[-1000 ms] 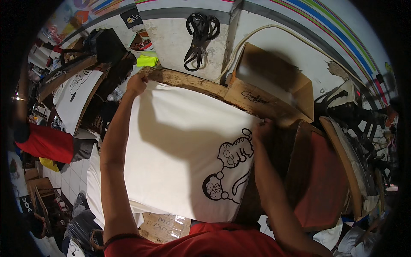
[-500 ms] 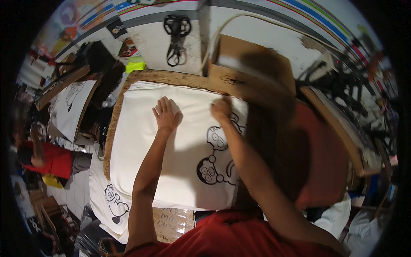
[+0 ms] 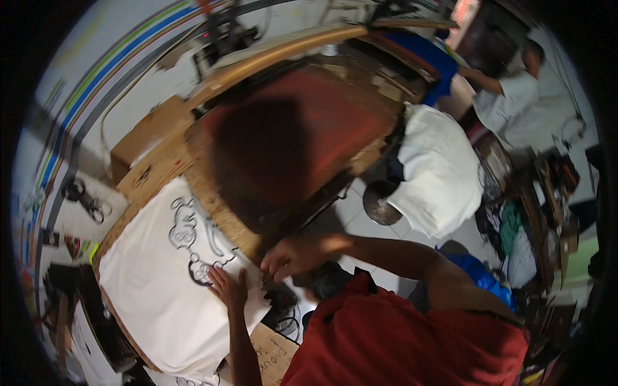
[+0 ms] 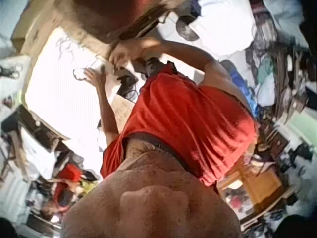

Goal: The person repeatedly places white t-shirts onto a screen printing frame, presses a lever to print a cartoon design, and removes the printed shirts. The shirts are handled one at a time and stacked on the table.

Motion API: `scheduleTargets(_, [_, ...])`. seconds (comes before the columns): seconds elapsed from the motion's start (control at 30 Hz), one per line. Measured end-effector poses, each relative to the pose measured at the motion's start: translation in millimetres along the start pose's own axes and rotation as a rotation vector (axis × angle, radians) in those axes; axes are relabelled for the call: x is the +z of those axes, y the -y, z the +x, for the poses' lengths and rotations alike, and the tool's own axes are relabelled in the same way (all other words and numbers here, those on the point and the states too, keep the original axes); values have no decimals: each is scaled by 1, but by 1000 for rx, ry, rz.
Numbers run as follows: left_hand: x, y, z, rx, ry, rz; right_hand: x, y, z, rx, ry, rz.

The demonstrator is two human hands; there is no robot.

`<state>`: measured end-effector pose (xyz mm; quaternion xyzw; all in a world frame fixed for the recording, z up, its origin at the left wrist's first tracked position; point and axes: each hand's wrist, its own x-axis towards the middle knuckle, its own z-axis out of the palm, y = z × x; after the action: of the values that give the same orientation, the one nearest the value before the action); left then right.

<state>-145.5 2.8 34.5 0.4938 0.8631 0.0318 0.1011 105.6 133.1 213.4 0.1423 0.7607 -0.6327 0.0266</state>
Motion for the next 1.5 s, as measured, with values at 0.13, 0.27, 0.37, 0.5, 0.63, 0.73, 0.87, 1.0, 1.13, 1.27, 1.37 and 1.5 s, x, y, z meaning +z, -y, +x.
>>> scheduleTargets(0.13, [8,-78,-54,304,24,-339,-41,-79,-126,122,-748,94])
scheduleTargets(0.27, [37,-214,-81,449,203,-829,-68,-183,-270,-115,-1485,182])
scheduleTargets(0.37, [64,-328,-73,573,435,-812,-69,-264,-410,76,-2008,44])
scheduleTargets(0.5, [125,-488,-69,442,506,-1239,-35,-366,-574,192,-2503,439])
scheduleTargets(0.63, [161,-562,-52,318,726,-1368,15,-429,-655,419,-2165,1218])
scheduleTargets(0.73, [160,-563,-48,367,719,-1046,50,-443,-673,403,-1934,1140])
scheduleTargets(0.87, [130,-555,-62,240,760,-1257,69,-442,-672,430,-1851,1090])
scheduleTargets(1.0, [83,-575,-83,209,917,-1638,65,-440,-661,267,-1790,1265])
scheduleTargets(1.13, [29,-610,-106,361,837,-1641,61,-426,-654,349,-1714,1163])
scheduleTargets(1.27, [-22,-657,-148,600,703,-1537,57,-408,-646,464,-1983,1114])
scheduleTargets(1.37, [-64,-700,-185,725,900,-1773,49,-404,-638,291,-2013,1254])
scheduleTargets(1.5, [-121,-749,-210,816,834,-1854,40,-396,-643,170,-1965,1197])
